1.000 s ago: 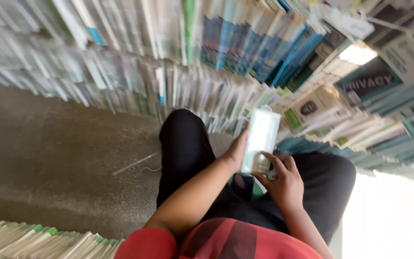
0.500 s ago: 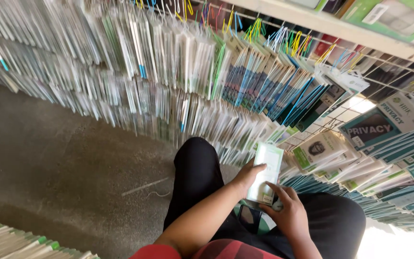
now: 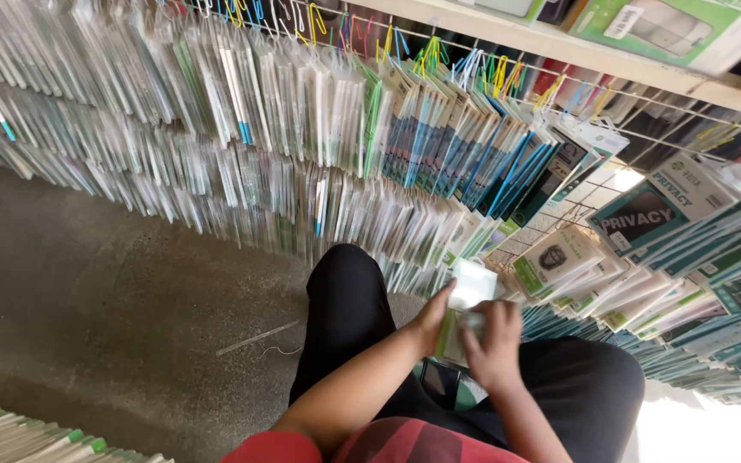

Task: Organizing and wiping down phone screen protector packages on hanging racks in a store.

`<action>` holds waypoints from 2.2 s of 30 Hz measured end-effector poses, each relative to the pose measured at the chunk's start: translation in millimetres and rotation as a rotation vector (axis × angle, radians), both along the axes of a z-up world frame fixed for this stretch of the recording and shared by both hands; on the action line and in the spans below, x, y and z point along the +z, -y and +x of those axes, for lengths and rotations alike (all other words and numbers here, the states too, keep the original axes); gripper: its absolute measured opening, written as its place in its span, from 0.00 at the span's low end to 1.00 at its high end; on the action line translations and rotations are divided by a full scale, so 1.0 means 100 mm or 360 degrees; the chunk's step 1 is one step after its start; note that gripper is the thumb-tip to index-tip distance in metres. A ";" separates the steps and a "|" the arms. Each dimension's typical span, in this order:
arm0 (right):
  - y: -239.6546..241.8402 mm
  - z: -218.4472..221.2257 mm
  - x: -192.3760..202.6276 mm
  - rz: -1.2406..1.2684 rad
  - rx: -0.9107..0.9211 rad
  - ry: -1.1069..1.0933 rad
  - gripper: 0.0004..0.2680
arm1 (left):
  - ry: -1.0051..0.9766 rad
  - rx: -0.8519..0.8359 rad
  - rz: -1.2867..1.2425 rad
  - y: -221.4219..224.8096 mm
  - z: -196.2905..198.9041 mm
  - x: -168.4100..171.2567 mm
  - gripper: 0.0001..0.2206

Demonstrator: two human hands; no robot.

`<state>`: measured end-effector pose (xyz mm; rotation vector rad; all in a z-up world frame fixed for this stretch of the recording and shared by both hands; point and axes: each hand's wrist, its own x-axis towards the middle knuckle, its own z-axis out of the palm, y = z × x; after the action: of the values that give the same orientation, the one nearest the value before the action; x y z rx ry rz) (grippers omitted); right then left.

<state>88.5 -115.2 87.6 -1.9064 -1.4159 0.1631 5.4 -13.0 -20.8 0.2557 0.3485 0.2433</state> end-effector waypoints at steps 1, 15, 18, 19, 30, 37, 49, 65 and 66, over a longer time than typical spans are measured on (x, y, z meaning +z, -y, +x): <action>-0.02 -0.03 0.03 -0.0005 -0.0010 0.0002 0.11 | 0.0002 -0.0010 -0.0005 -0.04 -0.01 0.01 0.33; 0.10 -0.04 0.57 0.0141 0.0049 -0.0338 0.16 | -0.0375 0.0418 0.0631 0.02 -0.08 0.41 0.33; 0.07 0.18 0.40 0.0273 0.0261 0.0013 0.17 | -0.0359 0.0408 0.0587 0.08 -0.15 0.71 0.31; -0.01 0.27 0.41 0.0253 0.0250 -0.0003 0.17 | -0.0375 0.0394 0.0570 0.14 -0.16 0.79 0.31; -0.08 0.58 0.31 0.0287 0.0058 -0.0180 0.17 | -0.0396 -0.0068 0.0566 0.24 -0.19 0.97 0.35; -0.05 0.38 0.44 0.0343 0.0199 -0.0061 0.17 | -0.0352 0.0277 0.0830 0.15 -0.29 0.66 0.32; 0.29 0.39 0.13 -0.0035 0.0008 -0.1532 0.06 | -0.0353 0.0635 0.1202 -0.14 -0.42 1.10 0.20; 0.41 0.39 0.11 -0.0275 0.0045 -0.1215 0.10 | -0.0261 0.0755 0.1049 -0.25 -0.45 1.38 0.25; 0.43 0.41 0.11 -0.0274 0.0020 -0.1158 0.10 | -0.0120 0.0715 0.0921 -0.25 -0.47 1.46 0.27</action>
<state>129.9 -158.3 98.7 -1.7024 -0.9301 0.9087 -41.3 12.5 124.8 0.7599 0.4031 0.7819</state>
